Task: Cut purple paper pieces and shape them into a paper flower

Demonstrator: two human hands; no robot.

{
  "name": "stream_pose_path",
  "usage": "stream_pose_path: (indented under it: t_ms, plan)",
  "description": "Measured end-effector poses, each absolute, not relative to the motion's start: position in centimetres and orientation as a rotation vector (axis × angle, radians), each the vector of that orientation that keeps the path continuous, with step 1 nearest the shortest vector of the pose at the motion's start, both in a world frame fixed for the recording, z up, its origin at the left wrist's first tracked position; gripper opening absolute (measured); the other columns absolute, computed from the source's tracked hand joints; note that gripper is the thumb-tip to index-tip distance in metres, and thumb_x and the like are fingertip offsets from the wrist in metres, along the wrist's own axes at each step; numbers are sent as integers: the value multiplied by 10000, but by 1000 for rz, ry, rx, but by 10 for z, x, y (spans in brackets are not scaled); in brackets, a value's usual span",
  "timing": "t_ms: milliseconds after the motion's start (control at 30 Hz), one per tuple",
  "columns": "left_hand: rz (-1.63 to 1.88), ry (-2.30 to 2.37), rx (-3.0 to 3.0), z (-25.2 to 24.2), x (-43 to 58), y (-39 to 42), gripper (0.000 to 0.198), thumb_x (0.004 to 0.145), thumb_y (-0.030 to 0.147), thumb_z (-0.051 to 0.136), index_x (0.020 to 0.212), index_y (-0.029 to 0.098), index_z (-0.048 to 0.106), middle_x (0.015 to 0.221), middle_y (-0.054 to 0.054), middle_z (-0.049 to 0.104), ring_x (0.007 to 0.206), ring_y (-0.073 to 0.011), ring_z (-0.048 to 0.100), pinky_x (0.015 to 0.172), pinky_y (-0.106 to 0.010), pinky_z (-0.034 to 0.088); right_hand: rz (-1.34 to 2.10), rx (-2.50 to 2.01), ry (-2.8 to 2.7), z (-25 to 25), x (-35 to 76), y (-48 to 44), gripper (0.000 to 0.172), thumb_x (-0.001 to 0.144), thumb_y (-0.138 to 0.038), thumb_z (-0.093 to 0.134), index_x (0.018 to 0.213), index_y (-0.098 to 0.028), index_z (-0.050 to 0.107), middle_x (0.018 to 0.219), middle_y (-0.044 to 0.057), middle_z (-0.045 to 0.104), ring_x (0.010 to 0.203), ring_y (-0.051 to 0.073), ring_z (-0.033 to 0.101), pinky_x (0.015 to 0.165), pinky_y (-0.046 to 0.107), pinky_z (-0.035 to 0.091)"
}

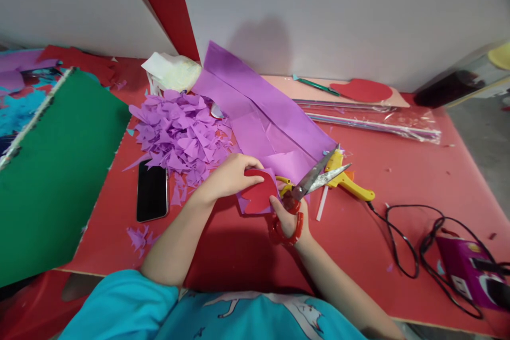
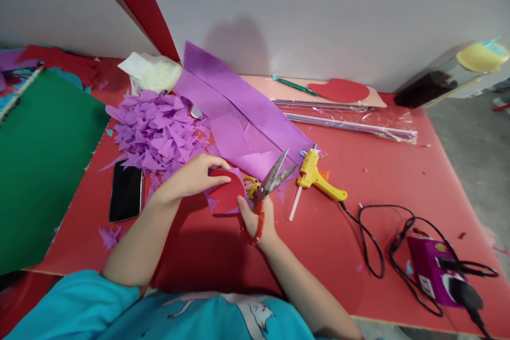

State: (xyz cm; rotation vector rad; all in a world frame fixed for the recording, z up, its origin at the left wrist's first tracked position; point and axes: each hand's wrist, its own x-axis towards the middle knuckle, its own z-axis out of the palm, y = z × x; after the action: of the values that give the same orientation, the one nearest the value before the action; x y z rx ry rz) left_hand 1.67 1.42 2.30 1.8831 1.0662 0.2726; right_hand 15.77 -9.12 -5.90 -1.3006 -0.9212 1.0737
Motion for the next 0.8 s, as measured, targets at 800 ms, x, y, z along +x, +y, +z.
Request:
stream_pose_path:
  t_ms: [800]
  plan:
    - [408,979,1365,10,22,16,287,625,284,730,851,137,631,805,-42,674,773,-157,639,698,-263,503,801,-1397,-797,-58,162,-86,184,700,-283,641,805,-208,511,836,29,558,878,200,561,844,388,443]
